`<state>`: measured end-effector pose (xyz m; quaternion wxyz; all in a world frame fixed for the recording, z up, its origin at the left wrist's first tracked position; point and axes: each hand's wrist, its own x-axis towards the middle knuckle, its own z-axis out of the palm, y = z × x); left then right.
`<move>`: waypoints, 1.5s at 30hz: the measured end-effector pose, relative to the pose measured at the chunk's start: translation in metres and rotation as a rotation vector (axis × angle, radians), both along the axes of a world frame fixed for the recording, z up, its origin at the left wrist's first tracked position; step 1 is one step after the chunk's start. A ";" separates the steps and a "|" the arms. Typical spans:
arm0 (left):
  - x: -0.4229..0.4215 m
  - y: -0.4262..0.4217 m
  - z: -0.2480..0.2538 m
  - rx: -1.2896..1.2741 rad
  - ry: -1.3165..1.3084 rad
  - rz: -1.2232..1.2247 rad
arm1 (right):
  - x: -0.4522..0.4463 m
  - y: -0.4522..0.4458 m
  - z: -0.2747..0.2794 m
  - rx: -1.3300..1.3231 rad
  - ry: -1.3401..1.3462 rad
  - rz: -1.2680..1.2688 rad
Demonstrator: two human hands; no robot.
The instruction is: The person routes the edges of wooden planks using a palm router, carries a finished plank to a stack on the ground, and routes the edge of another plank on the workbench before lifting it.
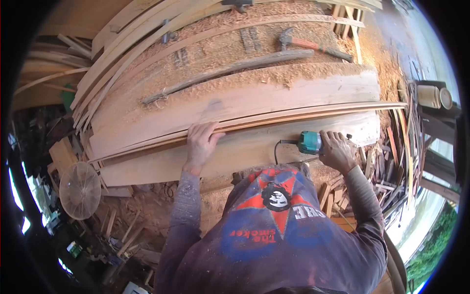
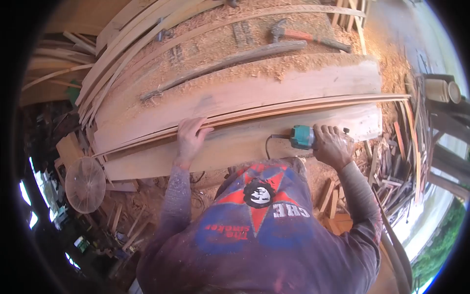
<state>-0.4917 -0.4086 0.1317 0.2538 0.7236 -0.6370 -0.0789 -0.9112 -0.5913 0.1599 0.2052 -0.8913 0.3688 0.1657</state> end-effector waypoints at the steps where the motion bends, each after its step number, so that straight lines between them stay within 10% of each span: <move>1: 0.001 0.002 -0.003 -0.020 0.024 0.010 | 0.002 -0.001 0.000 0.013 0.000 0.020; 10: -0.003 0.003 -0.008 -0.119 0.091 0.069 | 0.006 -0.042 0.037 -0.303 -0.430 0.022; 17: -0.021 0.018 0.009 -0.158 0.003 0.155 | 0.024 -0.118 0.015 -0.161 -0.093 0.206; 24: -0.024 0.077 -0.003 -0.380 0.267 0.888 | 0.020 -0.143 0.006 0.088 -0.008 0.294; 26: -0.017 0.086 -0.025 -0.537 1.244 1.311 | 0.020 -0.142 0.014 0.047 -0.006 0.341; 30: -0.004 0.083 -0.055 -0.675 2.131 1.374 | 0.022 -0.126 0.062 -0.027 -0.006 0.382; 32: -0.003 0.077 -0.087 -0.719 2.206 1.343 | 0.022 -0.113 0.098 -0.047 0.059 0.364; 36: 0.010 0.076 -0.111 -0.316 0.792 0.653 | 0.004 -0.064 0.174 -0.341 -0.090 0.461; 38: 0.041 0.072 -0.112 -1.238 2.364 0.319 | -0.005 -0.033 0.204 -0.434 -0.053 0.475; 40: 0.062 0.057 -0.107 -1.357 1.993 0.102 | -0.020 0.000 0.223 -0.547 -0.012 0.441; 42: 0.074 0.068 -0.104 -1.376 2.393 -0.482 | -0.027 0.029 0.237 -0.604 -0.036 0.414; 45: 0.057 0.081 -0.089 -1.350 2.347 -0.579 | -0.041 0.066 0.245 -0.644 -0.045 0.323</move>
